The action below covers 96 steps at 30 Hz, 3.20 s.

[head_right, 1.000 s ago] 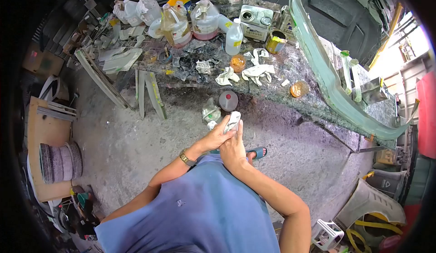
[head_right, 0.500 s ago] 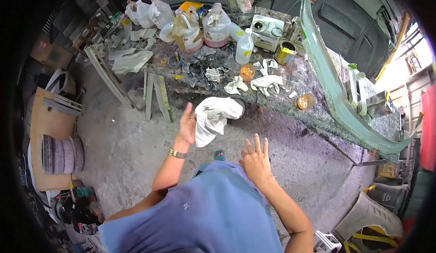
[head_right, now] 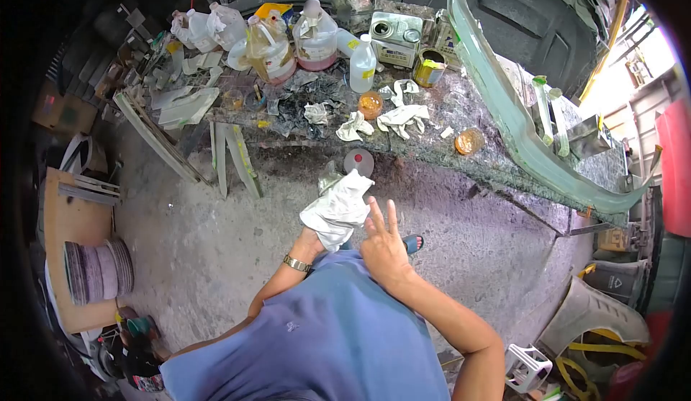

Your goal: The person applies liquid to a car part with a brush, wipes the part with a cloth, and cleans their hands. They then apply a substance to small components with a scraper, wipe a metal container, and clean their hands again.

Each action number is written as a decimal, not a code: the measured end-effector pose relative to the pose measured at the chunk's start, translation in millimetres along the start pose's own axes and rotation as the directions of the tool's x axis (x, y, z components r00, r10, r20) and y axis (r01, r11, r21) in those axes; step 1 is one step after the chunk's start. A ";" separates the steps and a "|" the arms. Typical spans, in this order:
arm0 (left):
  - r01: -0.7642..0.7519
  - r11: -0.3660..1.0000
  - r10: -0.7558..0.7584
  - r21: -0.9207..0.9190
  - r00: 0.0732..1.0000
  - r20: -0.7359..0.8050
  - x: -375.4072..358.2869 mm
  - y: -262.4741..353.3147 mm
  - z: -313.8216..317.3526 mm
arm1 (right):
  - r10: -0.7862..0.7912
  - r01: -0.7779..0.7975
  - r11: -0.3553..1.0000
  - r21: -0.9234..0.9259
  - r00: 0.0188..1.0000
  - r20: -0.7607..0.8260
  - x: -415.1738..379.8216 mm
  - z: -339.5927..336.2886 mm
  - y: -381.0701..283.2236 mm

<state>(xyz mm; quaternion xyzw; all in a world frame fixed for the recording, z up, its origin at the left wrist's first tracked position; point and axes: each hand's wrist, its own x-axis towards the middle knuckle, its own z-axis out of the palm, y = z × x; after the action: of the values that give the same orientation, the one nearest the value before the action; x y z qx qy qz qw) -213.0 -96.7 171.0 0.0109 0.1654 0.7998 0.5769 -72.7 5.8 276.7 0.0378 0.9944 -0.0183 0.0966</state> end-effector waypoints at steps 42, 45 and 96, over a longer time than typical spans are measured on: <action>-0.067 0.633 0.261 0.771 0.956 -0.132 2.3 -3.9 31.3 | 0.025 -0.021 0.969 -0.247 1.000 0.013 12.1 18.2 -12.1; -0.299 0.433 0.448 0.851 0.890 0.085 12.2 -38.2 21.9 | 0.039 0.017 0.938 -0.346 0.987 0.155 21.1 16.1 -24.0; -0.182 0.665 0.367 0.724 0.924 -0.105 1.0 -36.3 61.1 | -0.024 0.052 0.980 -0.190 0.989 0.147 11.2 29.0 -25.8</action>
<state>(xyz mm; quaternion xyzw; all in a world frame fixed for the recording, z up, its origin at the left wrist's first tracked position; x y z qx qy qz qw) -167.2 -70.3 218.5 0.1569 0.5219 0.7494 0.3761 -80.1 -20.4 246.8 0.0079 0.9825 0.0739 0.1711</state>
